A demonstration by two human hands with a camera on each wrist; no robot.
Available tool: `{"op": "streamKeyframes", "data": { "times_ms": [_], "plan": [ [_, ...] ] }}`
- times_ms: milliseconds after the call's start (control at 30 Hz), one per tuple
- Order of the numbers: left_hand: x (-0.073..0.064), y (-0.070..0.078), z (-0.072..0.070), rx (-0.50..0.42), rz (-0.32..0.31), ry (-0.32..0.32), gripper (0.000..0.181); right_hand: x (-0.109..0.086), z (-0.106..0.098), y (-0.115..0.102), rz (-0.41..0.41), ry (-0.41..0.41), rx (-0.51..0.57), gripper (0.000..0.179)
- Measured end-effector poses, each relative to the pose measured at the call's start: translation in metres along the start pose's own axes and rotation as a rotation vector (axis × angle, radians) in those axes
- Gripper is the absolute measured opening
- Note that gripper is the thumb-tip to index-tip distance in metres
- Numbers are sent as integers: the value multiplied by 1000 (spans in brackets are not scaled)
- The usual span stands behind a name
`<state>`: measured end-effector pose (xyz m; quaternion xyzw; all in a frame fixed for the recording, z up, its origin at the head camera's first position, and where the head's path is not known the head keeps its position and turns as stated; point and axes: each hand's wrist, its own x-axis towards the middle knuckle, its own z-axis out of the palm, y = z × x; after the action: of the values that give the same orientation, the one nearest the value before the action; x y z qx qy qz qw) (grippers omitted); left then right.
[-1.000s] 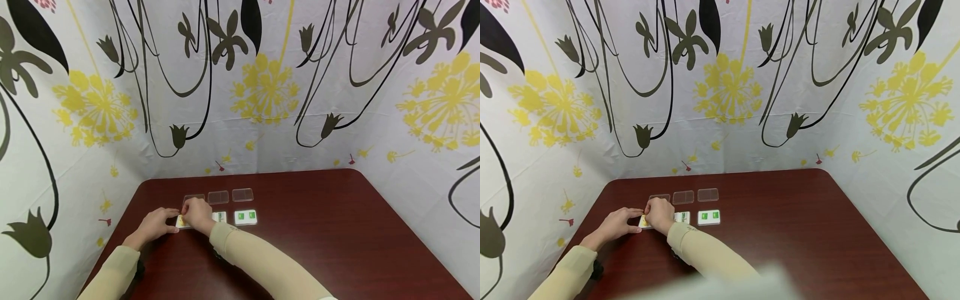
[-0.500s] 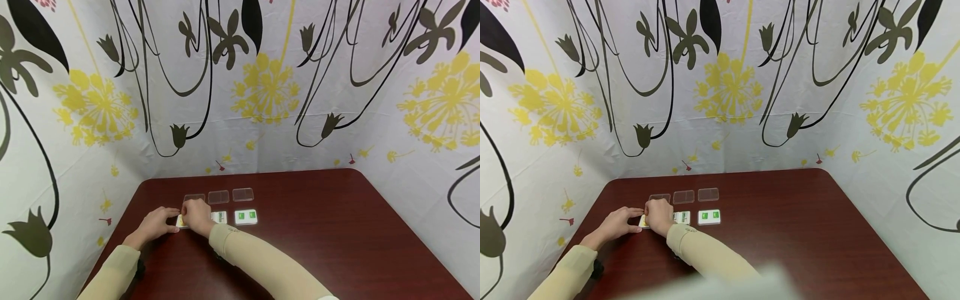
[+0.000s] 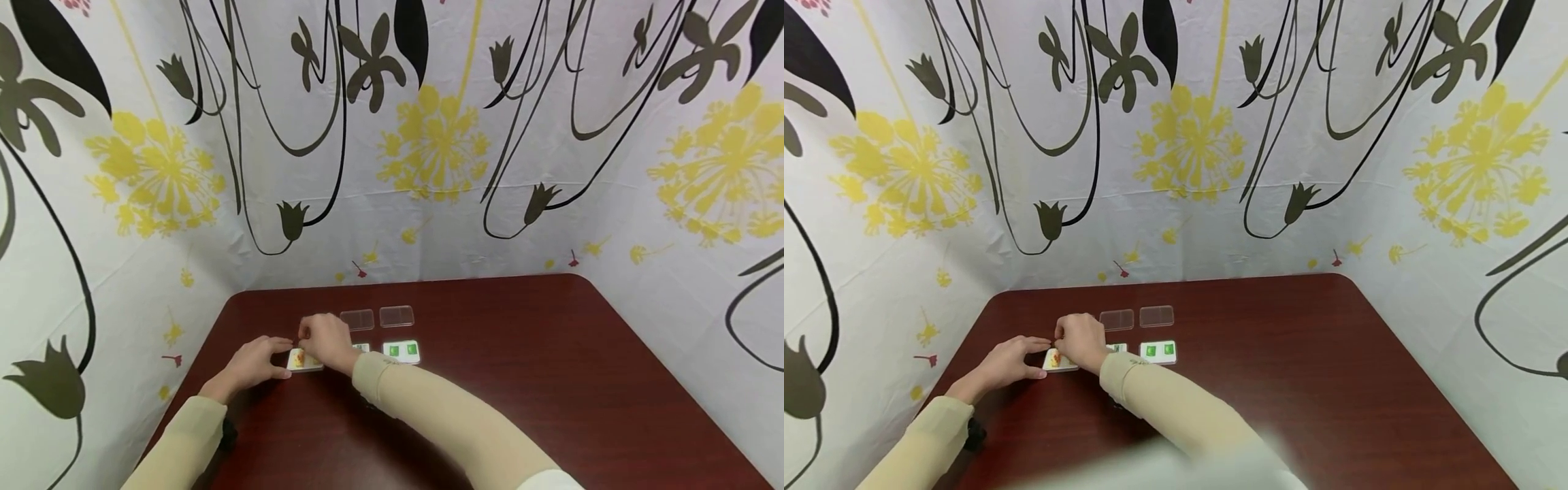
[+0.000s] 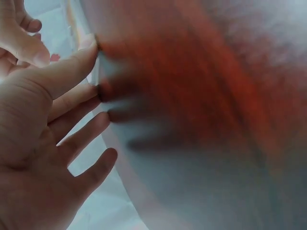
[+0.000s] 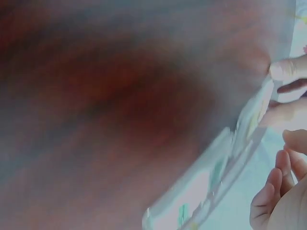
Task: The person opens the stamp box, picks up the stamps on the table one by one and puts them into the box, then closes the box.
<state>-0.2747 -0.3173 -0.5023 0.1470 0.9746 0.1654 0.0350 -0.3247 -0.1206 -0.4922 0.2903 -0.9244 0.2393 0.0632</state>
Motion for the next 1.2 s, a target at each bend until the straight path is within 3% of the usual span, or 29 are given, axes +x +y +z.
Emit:
{"op": "streamKeyframes", "data": {
  "times_ms": [100, 200, 333, 467, 633, 933, 1067, 1200],
  "plan": [
    [0, -2, -8, -77, -8, -28, 65, 1, -13, 4, -35, -29, -2, 2],
    [3, -5, -18, -162, -4, -41, 61, 2, -26, 11, -75, -56, -54, 7],
    [10, -8, -31, -204, -20, 6, 50, 7, -37, 20, -127, -97, -96, 9],
    [19, -6, -38, -187, -50, 74, 46, 14, -38, 32, -127, -121, -124, 12],
    [36, -4, -34, -162, -56, 103, 51, 24, -32, 48, -65, -134, -192, 24],
    [65, -6, -21, -112, -79, 11, 70, 27, -21, 63, -5, -233, -249, 56],
    [72, -9, -16, -72, -96, -18, 76, 25, -15, 67, 29, -284, -264, 69],
    [71, -13, -14, -28, -119, -38, 78, 24, -11, 66, 45, -285, -263, 71]
  ]
}}
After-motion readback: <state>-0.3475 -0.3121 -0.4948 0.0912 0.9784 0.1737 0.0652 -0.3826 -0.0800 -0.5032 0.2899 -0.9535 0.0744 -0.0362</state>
